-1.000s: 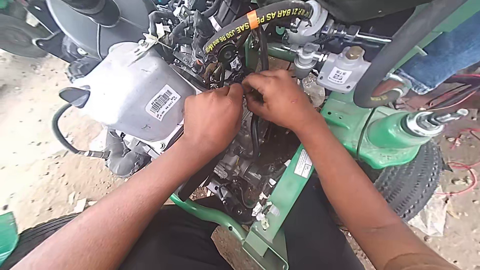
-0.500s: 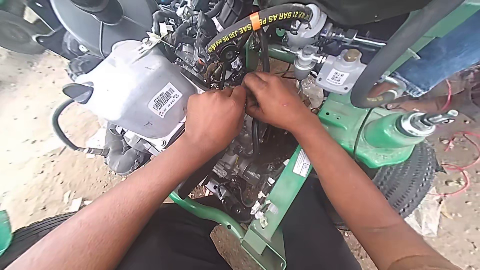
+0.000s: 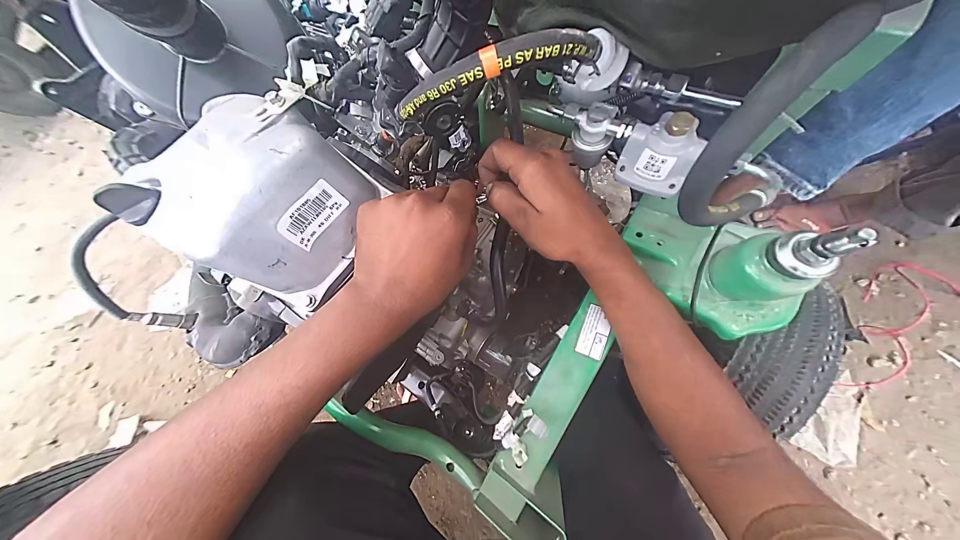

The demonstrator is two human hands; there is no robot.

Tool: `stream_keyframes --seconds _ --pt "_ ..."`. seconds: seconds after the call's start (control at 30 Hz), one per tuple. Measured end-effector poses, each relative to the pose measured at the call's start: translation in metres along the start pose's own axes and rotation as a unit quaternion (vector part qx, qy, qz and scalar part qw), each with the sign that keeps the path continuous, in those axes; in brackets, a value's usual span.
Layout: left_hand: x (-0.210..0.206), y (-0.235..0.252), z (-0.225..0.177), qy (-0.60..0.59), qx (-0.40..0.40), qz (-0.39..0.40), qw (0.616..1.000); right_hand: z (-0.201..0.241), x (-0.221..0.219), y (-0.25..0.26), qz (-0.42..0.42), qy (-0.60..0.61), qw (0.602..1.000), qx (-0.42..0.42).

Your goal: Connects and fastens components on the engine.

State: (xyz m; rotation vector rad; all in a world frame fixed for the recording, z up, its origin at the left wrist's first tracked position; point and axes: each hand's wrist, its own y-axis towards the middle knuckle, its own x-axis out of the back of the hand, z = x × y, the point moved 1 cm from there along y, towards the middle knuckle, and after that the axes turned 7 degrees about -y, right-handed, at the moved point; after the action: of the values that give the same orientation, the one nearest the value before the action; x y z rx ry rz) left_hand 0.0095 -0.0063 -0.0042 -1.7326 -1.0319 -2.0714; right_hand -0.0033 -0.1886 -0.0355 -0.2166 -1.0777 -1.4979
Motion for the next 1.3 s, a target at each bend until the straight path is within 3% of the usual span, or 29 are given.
stream_keyframes --seconds 0.1,0.67,1.0,1.3 --pt "0.000 0.000 0.000 0.000 0.003 0.005 1.000 -0.001 0.000 -0.001 -0.021 0.046 0.998 -0.025" --pt "0.001 0.000 0.000 0.004 0.010 0.008 1.000 -0.005 0.001 -0.001 -0.008 -0.009 0.999 0.037" --pt "0.001 0.000 0.000 0.002 0.006 0.009 1.000 -0.002 -0.007 -0.004 -0.057 -0.090 0.989 0.098" --pt "0.001 0.000 0.000 -0.006 0.003 0.007 1.000 0.001 -0.009 -0.006 -0.060 -0.145 0.982 0.104"
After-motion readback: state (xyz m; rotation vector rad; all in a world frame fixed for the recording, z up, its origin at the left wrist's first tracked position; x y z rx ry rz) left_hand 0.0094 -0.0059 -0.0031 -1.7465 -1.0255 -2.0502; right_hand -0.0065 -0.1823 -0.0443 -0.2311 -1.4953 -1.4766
